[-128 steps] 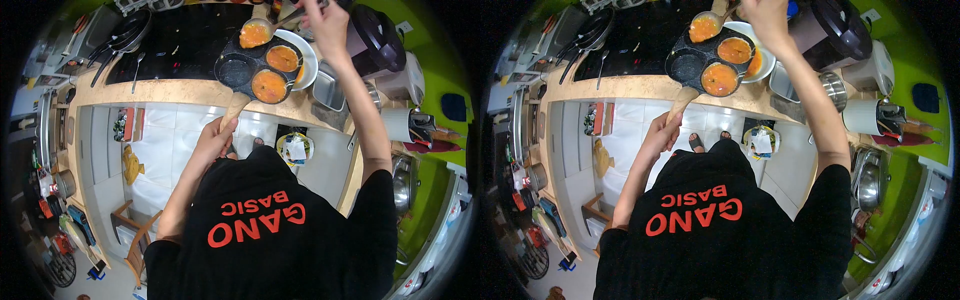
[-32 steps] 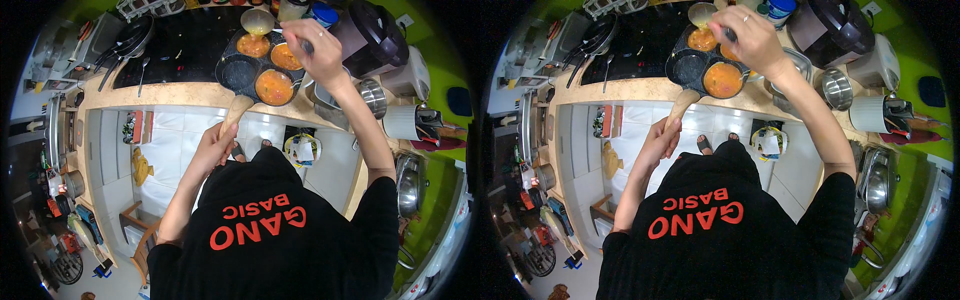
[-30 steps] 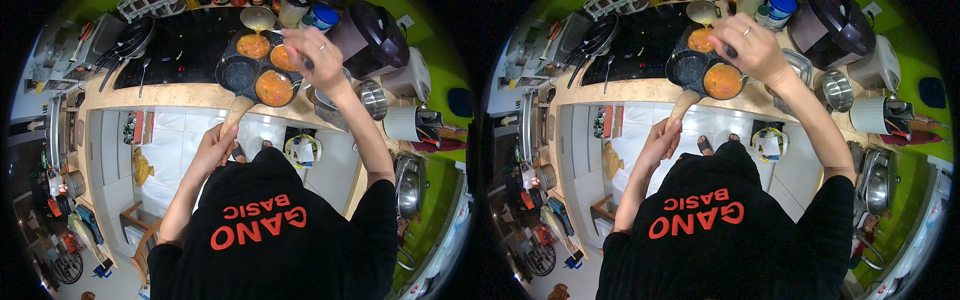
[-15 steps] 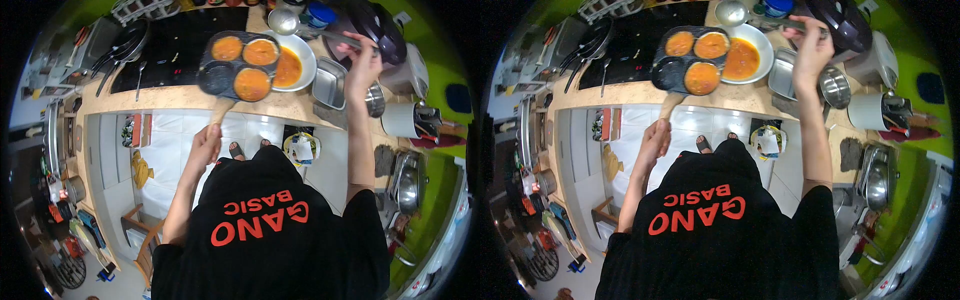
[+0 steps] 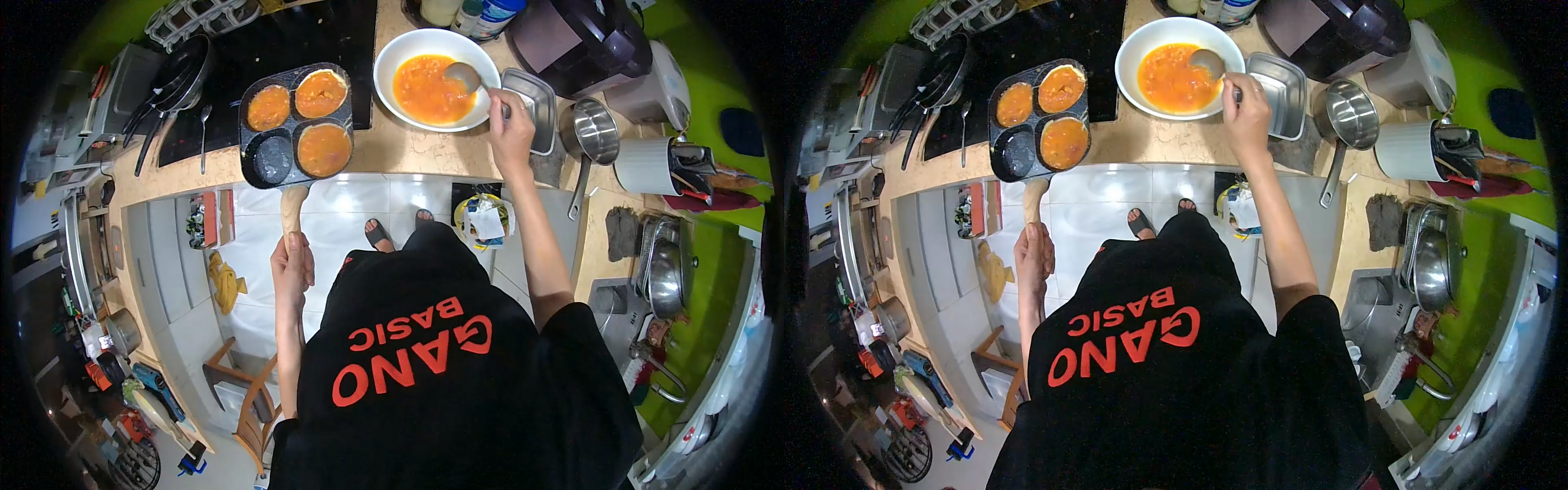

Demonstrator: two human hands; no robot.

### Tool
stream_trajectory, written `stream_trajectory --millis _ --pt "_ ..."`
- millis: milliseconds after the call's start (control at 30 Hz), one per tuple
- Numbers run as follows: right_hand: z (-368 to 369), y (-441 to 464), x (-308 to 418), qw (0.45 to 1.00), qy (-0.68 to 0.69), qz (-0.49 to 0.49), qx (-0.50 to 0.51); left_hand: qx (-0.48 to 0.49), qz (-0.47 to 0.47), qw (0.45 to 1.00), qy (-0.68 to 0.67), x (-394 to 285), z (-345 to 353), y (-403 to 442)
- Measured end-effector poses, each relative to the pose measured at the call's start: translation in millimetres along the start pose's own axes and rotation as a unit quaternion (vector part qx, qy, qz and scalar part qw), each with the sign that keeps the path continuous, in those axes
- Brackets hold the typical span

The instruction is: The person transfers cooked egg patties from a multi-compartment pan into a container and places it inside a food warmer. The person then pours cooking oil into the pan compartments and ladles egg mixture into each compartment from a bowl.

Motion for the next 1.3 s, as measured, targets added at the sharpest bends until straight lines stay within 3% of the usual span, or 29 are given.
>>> stream_trajectory --millis 33,67,133,200,267,400,867,967,1067,1133,1300 --pt "-4.0 -6.5 -10.6 0.996 0.057 0.067 -0.003 -0.006 0.002 1.0 -0.002 1.0 0.1 -0.5" --pt "-6.8 -10.9 -5.0 0.996 0.055 0.067 0.0 -0.011 0.002 1.0 -0.006 2.4 -2.9 -1.6" --pt "-11.0 -24.9 -18.1 0.962 0.169 0.21 -0.038 -0.012 0.005 1.0 -0.004 2.9 -2.3 -2.0" --pt "-9.0 -26.1 -22.9 0.948 0.222 0.214 -0.08 -0.013 0.01 1.0 0.005 1.1 -2.4 -0.6" --pt "-4.5 -27.9 -39.1 0.9 0.297 0.3 -0.111 -0.009 0.021 1.0 0.009 0.4 -0.2 1.8" --pt "-1.2 -12.9 -49.0 0.891 0.296 0.332 -0.093 0.002 0.021 1.0 0.013 -3.1 7.7 8.9" --pt "-49.8 93.6 -7.7 0.941 0.24 0.232 -0.048 0.06 0.041 0.996 0.043 -28.7 53.0 45.3" --pt "-62.7 128.0 21.3 0.966 0.189 0.174 -0.022 0.057 0.024 0.997 0.047 -36.7 62.4 48.6" --pt "-70.0 160.1 29.7 0.963 0.249 0.103 0.01 0.073 0.016 0.996 0.051 -43.9 75.3 50.8" --pt "-73.8 169.1 83.4 0.969 0.215 0.12 -0.036 0.082 0.009 0.995 0.061 -49.2 84.8 51.4" --pt "-49.0 178.3 110.7 0.957 0.273 0.098 -0.008 0.114 0.007 0.991 0.063 -60.9 101.4 51.0"
Point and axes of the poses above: each hand's wrist, its own y-axis towards the middle knuckle, its own z-axis out of the palm, x = y × z, the point moved 7 cm from there along y, towards the middle knuckle, and after that the axes turned 10 degrees about y, right-handed, at the moved point
